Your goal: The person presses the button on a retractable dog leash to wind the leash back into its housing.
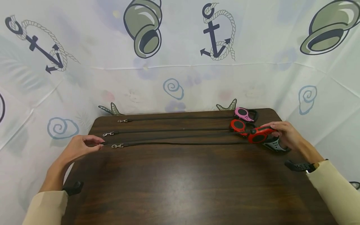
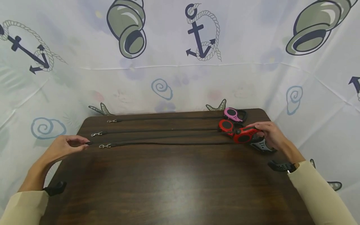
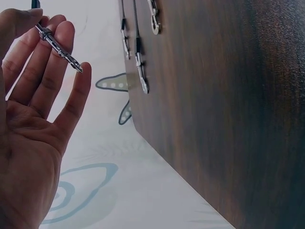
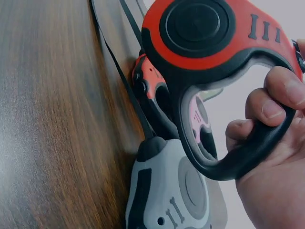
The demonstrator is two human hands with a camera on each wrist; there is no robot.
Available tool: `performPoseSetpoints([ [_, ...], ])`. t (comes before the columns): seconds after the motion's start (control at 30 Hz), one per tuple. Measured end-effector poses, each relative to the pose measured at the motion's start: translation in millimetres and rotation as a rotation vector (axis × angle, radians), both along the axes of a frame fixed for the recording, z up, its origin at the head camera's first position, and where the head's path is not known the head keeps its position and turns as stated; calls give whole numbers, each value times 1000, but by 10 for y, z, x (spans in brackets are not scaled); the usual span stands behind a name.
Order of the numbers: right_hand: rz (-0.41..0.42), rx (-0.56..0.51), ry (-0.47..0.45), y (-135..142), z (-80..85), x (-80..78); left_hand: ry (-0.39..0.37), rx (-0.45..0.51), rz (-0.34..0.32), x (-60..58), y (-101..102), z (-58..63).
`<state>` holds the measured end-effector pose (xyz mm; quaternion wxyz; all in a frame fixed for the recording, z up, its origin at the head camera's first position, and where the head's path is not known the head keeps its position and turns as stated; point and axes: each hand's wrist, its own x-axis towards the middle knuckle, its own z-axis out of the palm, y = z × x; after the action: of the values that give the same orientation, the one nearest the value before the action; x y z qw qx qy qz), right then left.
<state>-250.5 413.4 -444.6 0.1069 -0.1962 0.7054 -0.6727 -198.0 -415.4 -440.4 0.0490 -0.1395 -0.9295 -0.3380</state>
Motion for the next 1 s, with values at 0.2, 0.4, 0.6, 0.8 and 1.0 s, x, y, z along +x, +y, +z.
performPoseSetpoints([
  [0.2, -53, -44, 23, -38, -37, -9, -2, 17, -6, -10, -20, 5],
  [0.4, -38, -52, 52, -45, -35, 8, 17, 20, -11, 16, -19, -13],
  [0.6, -33, -85, 45, -47, -3, -4, 29, 22, -12, 13, -10, 17],
  [0.8, -52, -77, 15, -51, 20, -28, 41, 20, -17, -1, -2, 42],
  [1.0, -77, -50, -18, -49, 16, -11, 31, 33, -29, 8, -13, 35],
])
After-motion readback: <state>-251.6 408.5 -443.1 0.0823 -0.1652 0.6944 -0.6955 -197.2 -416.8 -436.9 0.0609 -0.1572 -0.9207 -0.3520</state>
